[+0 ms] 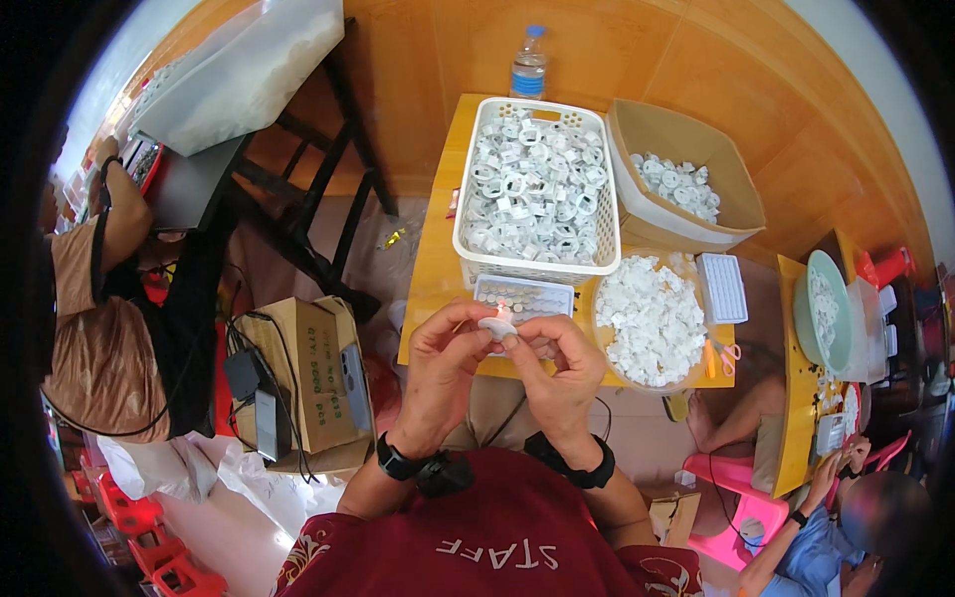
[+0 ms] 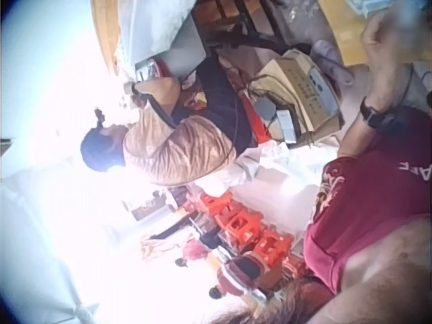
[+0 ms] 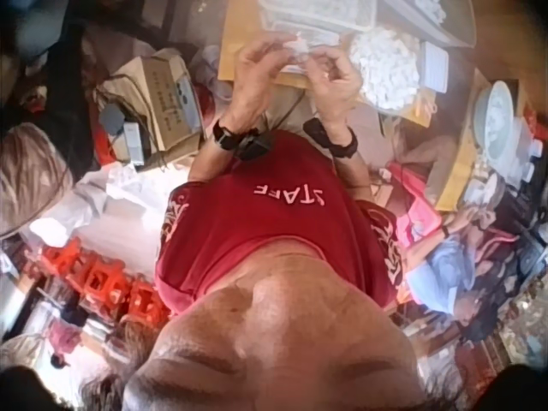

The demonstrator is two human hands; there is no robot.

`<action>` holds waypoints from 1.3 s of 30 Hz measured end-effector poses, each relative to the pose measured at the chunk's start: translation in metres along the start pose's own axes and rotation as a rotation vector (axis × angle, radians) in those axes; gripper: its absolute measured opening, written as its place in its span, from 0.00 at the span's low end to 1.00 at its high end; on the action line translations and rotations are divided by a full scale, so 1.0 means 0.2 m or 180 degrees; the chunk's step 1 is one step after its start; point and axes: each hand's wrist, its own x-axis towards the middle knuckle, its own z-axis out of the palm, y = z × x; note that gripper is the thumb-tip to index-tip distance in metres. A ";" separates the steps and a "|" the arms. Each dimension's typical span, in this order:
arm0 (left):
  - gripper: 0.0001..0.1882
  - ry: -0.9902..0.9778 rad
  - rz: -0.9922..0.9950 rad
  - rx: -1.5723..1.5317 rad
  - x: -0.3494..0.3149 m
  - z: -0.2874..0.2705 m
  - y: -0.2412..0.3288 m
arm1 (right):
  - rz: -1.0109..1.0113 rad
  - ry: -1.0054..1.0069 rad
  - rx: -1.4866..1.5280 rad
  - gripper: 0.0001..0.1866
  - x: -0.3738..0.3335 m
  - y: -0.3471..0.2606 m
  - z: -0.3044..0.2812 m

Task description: The recorder is assembling small plastic components, possibly for shoe manufacturing or small electronics, by placing them into a tray.

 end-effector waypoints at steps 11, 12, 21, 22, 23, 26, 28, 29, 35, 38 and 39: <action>0.13 -0.0034 0.0055 0.0331 -0.08 0.09 0.16 | -0.0328 0.0530 -0.0133 0.04 0.23 -0.08 -0.16; 0.13 -0.0253 0.0112 0.0384 -0.09 0.10 0.21 | -0.0564 0.0858 -0.0482 0.04 0.34 -0.10 -0.21; 0.18 -0.2844 0.2401 -0.1300 -0.09 0.38 0.58 | -0.0998 0.0684 -0.1190 0.12 0.46 -0.29 -0.36; 0.18 -0.2872 0.2436 -0.1209 -0.06 0.41 0.54 | -0.0963 0.0606 -0.1266 0.11 0.43 -0.28 -0.36; 0.18 -0.2923 0.2464 -0.1139 -0.05 0.43 0.50 | -0.0944 0.0554 -0.1357 0.10 0.41 -0.28 -0.35; 0.19 -0.3105 0.2379 -0.1087 -0.15 0.48 0.37 | -0.1025 0.0057 -0.1194 0.09 0.28 -0.35 -0.26; 0.19 -0.3144 0.2485 -0.0915 -0.18 0.46 0.31 | -0.1247 -0.0641 -0.0684 0.14 0.24 -0.36 -0.15; 0.19 -0.3231 0.2492 -0.0928 -0.17 0.44 0.32 | -0.1400 -0.0837 -0.0371 0.19 0.20 -0.40 -0.09; 0.19 -0.3589 0.2211 -0.1021 -0.13 0.42 0.31 | -0.0539 0.0334 -0.0226 0.35 0.13 -0.79 -0.02; 0.19 -0.3553 0.1993 -0.0996 -0.15 0.40 0.33 | -0.0072 0.0713 -0.0320 0.37 0.11 -0.80 0.00; 0.19 -0.3581 0.1947 -0.0998 -0.15 0.42 0.31 | -0.0143 0.0641 -0.0279 0.37 0.14 -0.82 0.01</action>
